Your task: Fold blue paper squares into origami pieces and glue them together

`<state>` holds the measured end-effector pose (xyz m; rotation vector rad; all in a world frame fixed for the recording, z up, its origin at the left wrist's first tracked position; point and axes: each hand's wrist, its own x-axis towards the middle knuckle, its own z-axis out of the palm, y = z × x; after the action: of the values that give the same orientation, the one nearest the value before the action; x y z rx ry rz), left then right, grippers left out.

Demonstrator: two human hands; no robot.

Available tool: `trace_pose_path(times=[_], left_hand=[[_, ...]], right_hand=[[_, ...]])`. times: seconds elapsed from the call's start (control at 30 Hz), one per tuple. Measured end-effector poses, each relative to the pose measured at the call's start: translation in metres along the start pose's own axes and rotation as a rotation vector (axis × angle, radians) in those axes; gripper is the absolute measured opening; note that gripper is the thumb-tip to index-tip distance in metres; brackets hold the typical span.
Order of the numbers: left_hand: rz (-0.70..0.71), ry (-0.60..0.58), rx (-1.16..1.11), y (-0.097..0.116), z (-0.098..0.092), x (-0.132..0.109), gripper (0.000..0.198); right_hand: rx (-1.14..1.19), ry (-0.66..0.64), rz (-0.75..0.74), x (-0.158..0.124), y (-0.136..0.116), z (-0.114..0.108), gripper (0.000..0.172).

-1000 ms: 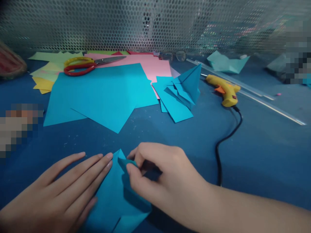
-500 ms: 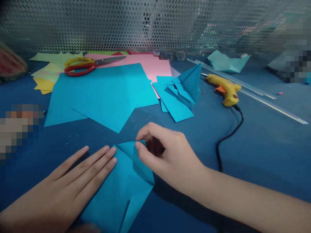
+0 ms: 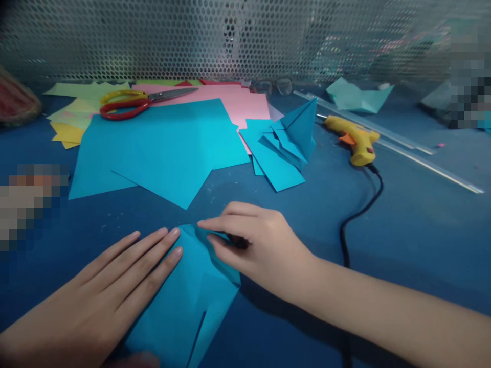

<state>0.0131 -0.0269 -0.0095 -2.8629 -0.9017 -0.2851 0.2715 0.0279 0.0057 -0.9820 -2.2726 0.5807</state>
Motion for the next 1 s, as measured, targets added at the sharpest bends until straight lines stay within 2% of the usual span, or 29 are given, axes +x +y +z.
trace_pose_path(times=[0.13, 0.37, 0.6, 0.8, 1.0], left_hand=[[-0.019, -0.004, -0.014, -0.001, -0.003, 0.001, 0.077], [-0.024, -0.012, -0.020, -0.002, -0.005, 0.003, 0.068], [-0.038, 0.030, 0.034, 0.009, 0.003, -0.003, 0.064], [-0.049, 0.023, 0.008, 0.006, -0.004, 0.000, 0.064], [-0.057, -0.121, -0.007, -0.002, -0.017, 0.006, 0.073]], right_hand=[[-0.057, -0.035, -0.218, 0.000, 0.008, 0.000, 0.025], [-0.190, -0.085, -0.429, 0.002, 0.014, -0.002, 0.025], [-0.278, -0.174, -0.531, 0.002, 0.011, -0.008, 0.032], [-0.278, -0.204, -0.556, 0.001, 0.013, -0.009, 0.034], [-0.257, -0.243, -0.563, 0.004, 0.018, -0.010, 0.033]])
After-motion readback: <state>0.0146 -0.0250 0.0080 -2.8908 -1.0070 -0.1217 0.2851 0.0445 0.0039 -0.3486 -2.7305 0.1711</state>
